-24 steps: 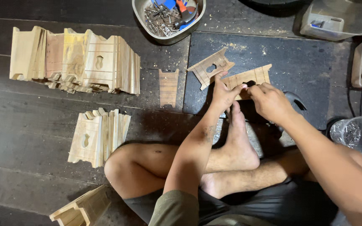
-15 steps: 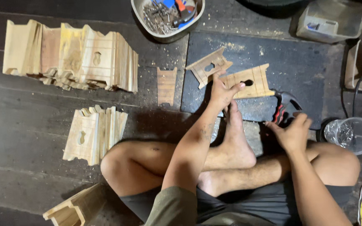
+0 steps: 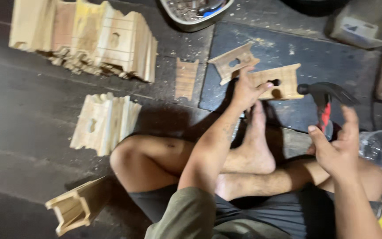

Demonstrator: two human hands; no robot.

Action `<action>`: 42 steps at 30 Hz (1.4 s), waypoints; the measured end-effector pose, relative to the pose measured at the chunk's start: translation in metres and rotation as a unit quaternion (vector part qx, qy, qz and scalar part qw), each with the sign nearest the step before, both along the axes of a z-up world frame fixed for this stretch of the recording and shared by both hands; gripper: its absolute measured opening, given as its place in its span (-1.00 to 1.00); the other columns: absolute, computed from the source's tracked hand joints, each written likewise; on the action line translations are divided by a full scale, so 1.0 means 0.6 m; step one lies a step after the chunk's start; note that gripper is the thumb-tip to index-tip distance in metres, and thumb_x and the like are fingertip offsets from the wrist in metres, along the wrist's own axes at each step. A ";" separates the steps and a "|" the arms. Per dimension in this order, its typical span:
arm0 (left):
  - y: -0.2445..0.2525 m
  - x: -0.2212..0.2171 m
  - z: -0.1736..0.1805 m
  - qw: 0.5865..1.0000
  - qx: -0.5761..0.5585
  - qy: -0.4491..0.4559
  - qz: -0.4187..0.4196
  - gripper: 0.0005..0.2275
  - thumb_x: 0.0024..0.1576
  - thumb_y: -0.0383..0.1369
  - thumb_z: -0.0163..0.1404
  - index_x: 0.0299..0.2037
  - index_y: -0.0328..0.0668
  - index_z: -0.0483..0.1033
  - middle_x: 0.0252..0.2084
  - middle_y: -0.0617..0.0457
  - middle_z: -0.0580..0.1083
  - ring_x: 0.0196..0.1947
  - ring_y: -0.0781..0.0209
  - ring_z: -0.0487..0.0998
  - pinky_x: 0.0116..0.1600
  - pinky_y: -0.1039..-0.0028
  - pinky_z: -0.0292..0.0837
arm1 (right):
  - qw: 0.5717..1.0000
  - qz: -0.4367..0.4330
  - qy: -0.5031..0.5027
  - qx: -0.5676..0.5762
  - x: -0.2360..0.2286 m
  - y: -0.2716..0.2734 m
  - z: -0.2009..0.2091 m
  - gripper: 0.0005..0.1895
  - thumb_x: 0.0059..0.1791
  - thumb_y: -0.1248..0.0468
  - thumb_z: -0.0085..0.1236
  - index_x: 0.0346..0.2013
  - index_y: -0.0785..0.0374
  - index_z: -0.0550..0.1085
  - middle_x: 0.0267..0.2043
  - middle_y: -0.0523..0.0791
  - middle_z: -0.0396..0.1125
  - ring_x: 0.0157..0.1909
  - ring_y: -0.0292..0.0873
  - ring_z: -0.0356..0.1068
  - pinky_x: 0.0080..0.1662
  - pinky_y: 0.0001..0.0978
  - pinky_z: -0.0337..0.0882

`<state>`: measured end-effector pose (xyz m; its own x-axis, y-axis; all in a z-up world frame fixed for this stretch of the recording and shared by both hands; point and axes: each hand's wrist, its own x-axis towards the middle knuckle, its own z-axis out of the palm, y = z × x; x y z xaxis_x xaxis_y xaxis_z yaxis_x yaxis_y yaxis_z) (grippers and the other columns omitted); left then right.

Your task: The person assembles small wooden structures by hand, joining precut wooden panels together and securing them with a hammer and small nails.

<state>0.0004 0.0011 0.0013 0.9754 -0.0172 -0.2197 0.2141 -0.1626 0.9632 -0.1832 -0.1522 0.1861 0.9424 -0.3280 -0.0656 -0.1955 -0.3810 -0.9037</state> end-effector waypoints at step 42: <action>0.018 -0.007 0.037 0.999 0.021 0.037 -0.031 -0.31 -0.13 -0.08 0.34 0.22 0.08 0.31 0.13 -0.30 0.51 0.20 -0.20 0.52 0.26 0.12 0.48 | 0.956 0.093 -0.065 -0.272 0.016 0.028 -0.068 -0.44 -0.08 0.30 0.19 0.23 0.23 0.42 -0.04 0.26 0.47 -0.08 0.38 0.48 -0.16 0.20 0.47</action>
